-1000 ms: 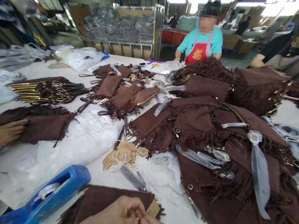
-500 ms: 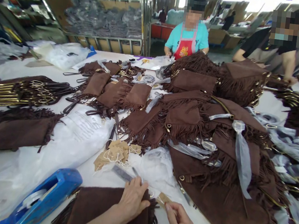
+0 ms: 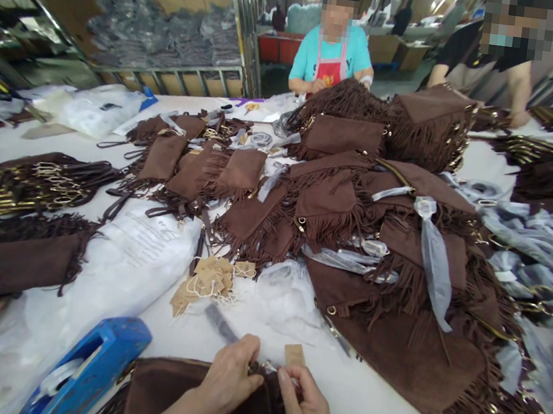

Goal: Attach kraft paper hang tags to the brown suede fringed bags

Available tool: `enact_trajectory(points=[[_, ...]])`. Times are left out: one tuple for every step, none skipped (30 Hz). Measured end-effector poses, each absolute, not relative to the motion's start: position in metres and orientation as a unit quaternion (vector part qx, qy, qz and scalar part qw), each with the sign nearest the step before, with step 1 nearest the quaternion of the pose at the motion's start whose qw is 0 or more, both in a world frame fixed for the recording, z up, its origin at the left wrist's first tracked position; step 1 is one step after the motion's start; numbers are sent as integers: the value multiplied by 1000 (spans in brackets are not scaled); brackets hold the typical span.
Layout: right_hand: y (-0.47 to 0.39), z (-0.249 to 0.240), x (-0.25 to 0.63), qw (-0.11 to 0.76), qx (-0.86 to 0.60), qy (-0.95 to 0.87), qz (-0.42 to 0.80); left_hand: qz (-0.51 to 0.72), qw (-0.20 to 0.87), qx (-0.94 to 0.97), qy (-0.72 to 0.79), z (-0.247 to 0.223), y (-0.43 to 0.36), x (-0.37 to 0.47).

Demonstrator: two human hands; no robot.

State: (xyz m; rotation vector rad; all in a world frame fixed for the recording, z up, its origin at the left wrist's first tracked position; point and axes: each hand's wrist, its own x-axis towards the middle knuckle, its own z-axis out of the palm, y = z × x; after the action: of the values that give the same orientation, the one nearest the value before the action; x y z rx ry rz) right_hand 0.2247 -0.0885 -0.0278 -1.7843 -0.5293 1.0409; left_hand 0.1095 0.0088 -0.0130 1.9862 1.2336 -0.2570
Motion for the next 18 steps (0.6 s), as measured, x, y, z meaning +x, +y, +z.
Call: enact_trajectory(points=[[-89,-28,225,484,-731,-213,430,-101,390,771,493,-11,8,110],[-90,-30,227,483,-730,-212,435,-98,392,763,504,-9,7,110],[-91,-31,229,478,-729,-215,440,-93,391,757,515,-7,6,110],[-92,-33,232,472,-729,-221,444,-89,388,754,522,-6,5,109],[-93,-36,235,466,-729,-227,447,-87,384,753,527,-5,4,109],[-94,-37,237,461,-729,-231,451,-86,381,752,530,-5,3,108],[-95,-39,238,458,-727,-234,455,-85,381,750,534,-5,2,107],[-96,-39,238,458,-725,-235,458,-83,383,745,540,-5,2,106],[-96,-39,237,463,-723,-233,457,-80,390,737,545,-6,2,106],[-96,-38,235,470,-721,-228,456,-76,401,728,551,-6,3,106],[-95,-36,231,481,-719,-221,450,-73,415,716,557,-7,4,105],[-95,-34,227,494,-718,-213,443,-68,431,702,563,-8,5,105],[-94,-31,224,506,-716,-203,436,-62,447,688,569,-9,7,105],[-93,-29,220,517,-713,-193,432,-54,462,672,576,-10,8,104],[-92,-27,218,526,-707,-186,434,-45,475,657,584,-11,10,104],[-92,-26,216,530,-702,-182,439,-34,486,643,591,-13,11,103],[-91,-25,214,531,-697,-182,446,-24,501,626,596,-14,11,101],[-90,-25,214,529,-695,-185,451,-11,535,602,593,-15,12,100]])
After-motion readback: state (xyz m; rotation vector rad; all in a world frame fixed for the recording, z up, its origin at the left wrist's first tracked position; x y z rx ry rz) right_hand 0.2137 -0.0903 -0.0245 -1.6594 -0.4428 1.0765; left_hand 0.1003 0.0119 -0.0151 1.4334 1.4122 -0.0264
